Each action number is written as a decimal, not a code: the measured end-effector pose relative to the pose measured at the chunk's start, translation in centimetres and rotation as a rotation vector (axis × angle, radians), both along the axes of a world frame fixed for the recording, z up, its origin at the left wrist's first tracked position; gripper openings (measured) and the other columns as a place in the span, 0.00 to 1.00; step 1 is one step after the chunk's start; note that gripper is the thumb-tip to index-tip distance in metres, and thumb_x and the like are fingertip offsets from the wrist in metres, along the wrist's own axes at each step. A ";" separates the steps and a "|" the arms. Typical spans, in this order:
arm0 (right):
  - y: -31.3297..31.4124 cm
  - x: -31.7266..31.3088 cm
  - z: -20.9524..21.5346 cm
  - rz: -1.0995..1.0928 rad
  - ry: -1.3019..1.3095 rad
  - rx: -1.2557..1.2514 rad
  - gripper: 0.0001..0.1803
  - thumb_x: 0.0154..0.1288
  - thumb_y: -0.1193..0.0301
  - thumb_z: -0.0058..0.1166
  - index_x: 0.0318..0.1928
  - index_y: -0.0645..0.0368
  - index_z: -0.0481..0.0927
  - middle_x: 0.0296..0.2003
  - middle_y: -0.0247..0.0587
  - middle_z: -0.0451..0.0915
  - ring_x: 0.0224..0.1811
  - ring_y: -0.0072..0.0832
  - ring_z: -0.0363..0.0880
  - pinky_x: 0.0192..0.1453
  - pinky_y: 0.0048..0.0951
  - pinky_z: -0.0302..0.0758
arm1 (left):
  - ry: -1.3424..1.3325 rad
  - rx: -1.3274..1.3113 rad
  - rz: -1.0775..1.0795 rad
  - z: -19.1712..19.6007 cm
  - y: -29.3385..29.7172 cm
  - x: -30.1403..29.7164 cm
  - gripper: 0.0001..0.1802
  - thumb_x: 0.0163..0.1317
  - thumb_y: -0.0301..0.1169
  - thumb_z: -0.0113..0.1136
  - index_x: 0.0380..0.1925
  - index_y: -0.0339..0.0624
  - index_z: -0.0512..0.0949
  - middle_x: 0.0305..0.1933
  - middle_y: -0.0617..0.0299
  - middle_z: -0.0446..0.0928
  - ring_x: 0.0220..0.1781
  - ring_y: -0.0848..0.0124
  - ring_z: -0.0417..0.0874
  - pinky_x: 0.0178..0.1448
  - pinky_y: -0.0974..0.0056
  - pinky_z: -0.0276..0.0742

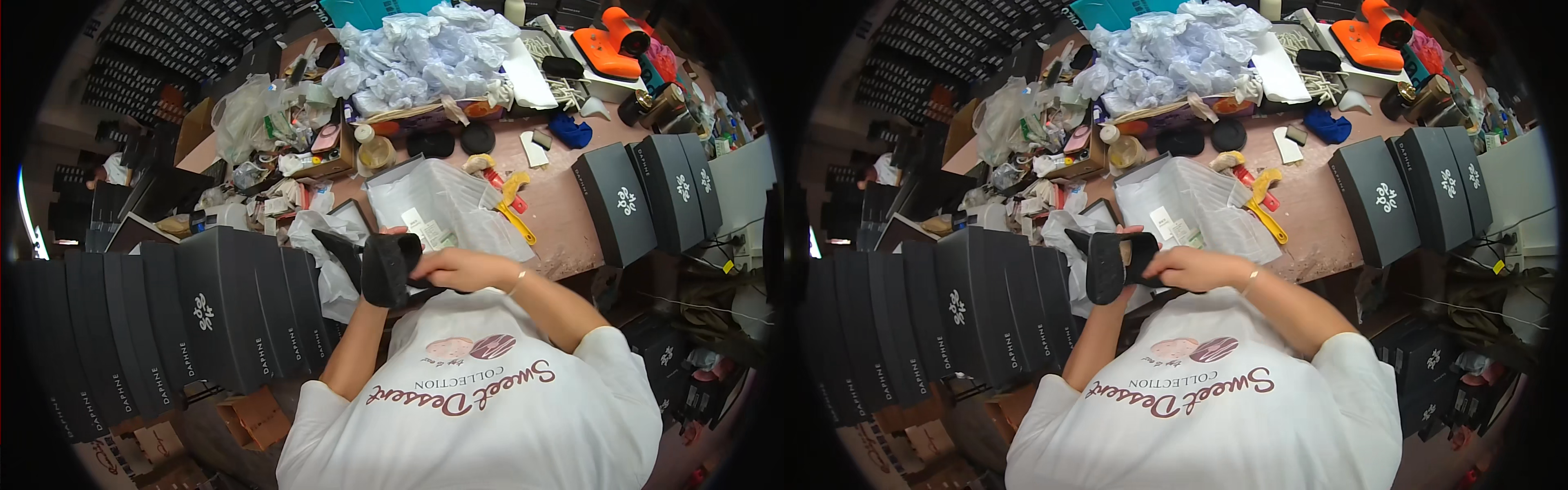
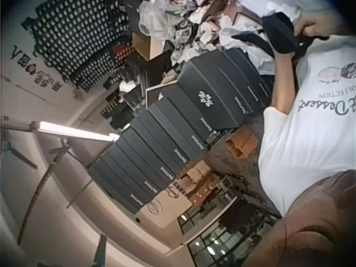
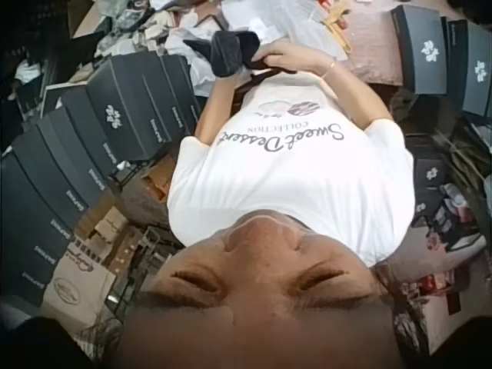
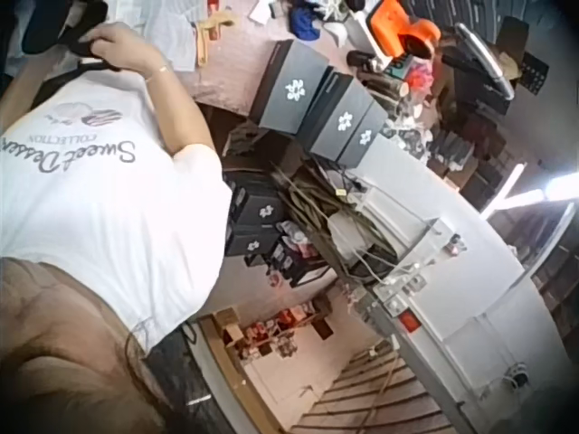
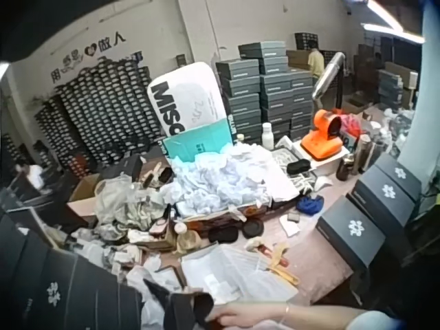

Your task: Packing high-heeled shoes into boxes with protective paper and foam inserts.

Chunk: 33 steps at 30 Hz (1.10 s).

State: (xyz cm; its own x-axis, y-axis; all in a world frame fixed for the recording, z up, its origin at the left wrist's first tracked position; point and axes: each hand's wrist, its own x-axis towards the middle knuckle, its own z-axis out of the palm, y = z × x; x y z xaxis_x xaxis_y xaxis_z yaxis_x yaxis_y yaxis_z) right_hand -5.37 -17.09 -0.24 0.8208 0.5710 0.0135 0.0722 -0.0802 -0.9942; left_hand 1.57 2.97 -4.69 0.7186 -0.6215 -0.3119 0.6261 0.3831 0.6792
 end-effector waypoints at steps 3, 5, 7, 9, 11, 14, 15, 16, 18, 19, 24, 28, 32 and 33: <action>-2.6 -1.5 4.9 -0.122 -0.074 -0.029 0.23 0.55 0.82 0.45 0.53 0.66 0.76 0.40 0.43 0.77 0.43 0.33 0.77 0.55 0.32 0.71 | -0.053 -0.091 0.218 -0.2 0.6 1.2 0.24 0.67 0.45 0.47 0.50 0.36 0.74 0.46 0.51 0.79 0.45 0.60 0.83 0.47 0.57 0.82; 0.5 0.0 3.8 -0.359 -0.511 -0.448 0.13 0.55 0.79 0.49 0.42 0.64 0.80 0.39 0.43 0.73 0.42 0.37 0.74 0.49 0.36 0.72 | -0.326 0.196 0.245 -1.1 -0.3 0.4 0.24 0.66 0.44 0.47 0.50 0.35 0.74 0.46 0.52 0.79 0.44 0.60 0.83 0.48 0.57 0.82; 3.0 1.1 1.4 -0.487 -0.542 -0.481 0.10 0.52 0.82 0.49 0.37 0.65 0.76 0.38 0.46 0.72 0.37 0.44 0.73 0.46 0.44 0.71 | -0.466 0.290 0.226 -2.5 -0.2 1.1 0.24 0.65 0.44 0.49 0.49 0.34 0.74 0.45 0.51 0.79 0.44 0.58 0.83 0.48 0.55 0.82; 0.9 0.9 1.2 -0.171 -0.284 -0.343 0.17 0.53 0.80 0.50 0.46 0.64 0.76 0.40 0.49 0.74 0.41 0.45 0.74 0.48 0.41 0.72 | -0.296 0.118 0.208 -2.6 -0.5 1.2 0.24 0.64 0.44 0.50 0.48 0.34 0.74 0.43 0.50 0.80 0.43 0.55 0.84 0.47 0.52 0.83; -1.3 0.0 1.0 -0.059 -0.151 -0.204 0.21 0.54 0.78 0.51 0.51 0.63 0.76 0.44 0.48 0.74 0.43 0.44 0.75 0.49 0.37 0.72 | 0.082 -0.018 0.409 -5.8 1.9 2.0 0.25 0.62 0.45 0.51 0.47 0.34 0.74 0.40 0.49 0.81 0.42 0.50 0.84 0.47 0.47 0.83; -2.5 0.3 6.3 -0.456 -0.277 -0.327 0.23 0.59 0.71 0.56 0.56 0.62 0.74 0.47 0.48 0.73 0.44 0.43 0.76 0.49 0.33 0.73 | 0.085 -0.052 0.197 -2.7 1.3 1.2 0.20 0.63 0.40 0.54 0.47 0.37 0.75 0.44 0.52 0.80 0.46 0.57 0.83 0.50 0.49 0.82; -1.8 1.1 6.1 -0.488 -0.306 -0.325 0.24 0.59 0.71 0.57 0.57 0.62 0.73 0.46 0.49 0.74 0.46 0.42 0.75 0.50 0.32 0.72 | 0.276 -0.082 0.166 -3.8 1.0 0.0 0.19 0.62 0.37 0.57 0.50 0.39 0.73 0.50 0.55 0.77 0.51 0.61 0.80 0.57 0.55 0.79; -1.0 2.0 4.9 -0.524 -0.333 -0.318 0.25 0.59 0.71 0.58 0.57 0.63 0.72 0.45 0.49 0.74 0.48 0.41 0.74 0.52 0.31 0.71 | 0.221 0.019 0.092 -1.9 -1.2 -1.5 0.22 0.63 0.38 0.57 0.55 0.42 0.70 0.55 0.57 0.75 0.55 0.64 0.78 0.60 0.60 0.76; -1.3 2.9 1.7 -0.401 -0.177 -0.185 0.16 0.60 0.70 0.58 0.46 0.67 0.76 0.38 0.48 0.76 0.40 0.36 0.76 0.46 0.30 0.72 | 0.113 0.234 -0.083 -0.3 -2.2 -3.4 0.31 0.62 0.43 0.59 0.61 0.39 0.64 0.56 0.54 0.74 0.54 0.63 0.78 0.57 0.60 0.75; -1.3 2.7 1.9 -0.430 -0.102 -0.264 0.13 0.61 0.69 0.57 0.40 0.67 0.77 0.32 0.46 0.77 0.35 0.34 0.77 0.43 0.30 0.73 | 0.060 0.333 -0.170 0.2 -2.6 -4.4 0.36 0.61 0.45 0.60 0.63 0.37 0.61 0.56 0.53 0.73 0.53 0.63 0.78 0.55 0.60 0.75; -1.6 3.4 -3.5 -0.486 -0.111 -0.470 0.18 0.62 0.67 0.58 0.47 0.68 0.78 0.37 0.54 0.78 0.41 0.45 0.77 0.48 0.34 0.73 | -0.582 1.165 0.535 -5.9 7.1 -5.4 0.31 0.60 0.39 0.62 0.58 0.31 0.68 0.51 0.47 0.76 0.46 0.62 0.80 0.47 0.61 0.78; 1.4 4.6 -1.4 -0.442 -0.192 -0.366 0.21 0.62 0.66 0.58 0.51 0.67 0.76 0.42 0.55 0.76 0.44 0.46 0.76 0.49 0.34 0.72 | -0.495 1.404 0.371 -11.4 11.8 -3.3 0.21 0.58 0.37 0.64 0.45 0.32 0.76 0.35 0.52 0.80 0.37 0.65 0.81 0.40 0.62 0.77; 3.7 4.1 -3.6 -0.316 -0.069 -0.262 0.21 0.63 0.64 0.58 0.51 0.66 0.76 0.39 0.51 0.76 0.40 0.40 0.76 0.46 0.33 0.72 | -0.395 1.372 0.118 -11.7 12.9 -1.0 0.15 0.55 0.38 0.66 0.29 0.34 0.78 0.23 0.57 0.77 0.26 0.66 0.78 0.33 0.61 0.72; 4.5 4.0 -3.9 -0.296 0.064 -0.242 0.22 0.63 0.62 0.58 0.51 0.66 0.77 0.39 0.50 0.76 0.40 0.37 0.76 0.46 0.32 0.72 | -0.398 1.300 0.168 -11.0 12.7 -0.8 0.16 0.54 0.38 0.67 0.25 0.34 0.77 0.23 0.58 0.77 0.24 0.68 0.75 0.31 0.62 0.69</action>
State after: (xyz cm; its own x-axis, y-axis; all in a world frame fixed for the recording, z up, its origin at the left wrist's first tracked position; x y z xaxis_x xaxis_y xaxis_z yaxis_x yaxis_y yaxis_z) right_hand -1.34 -12.57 -4.17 0.9455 0.2895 -0.1489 -0.0506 -0.3209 -0.9457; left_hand 0.79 15.72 -15.72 0.9330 0.0607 -0.3548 0.3157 -0.6112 0.7258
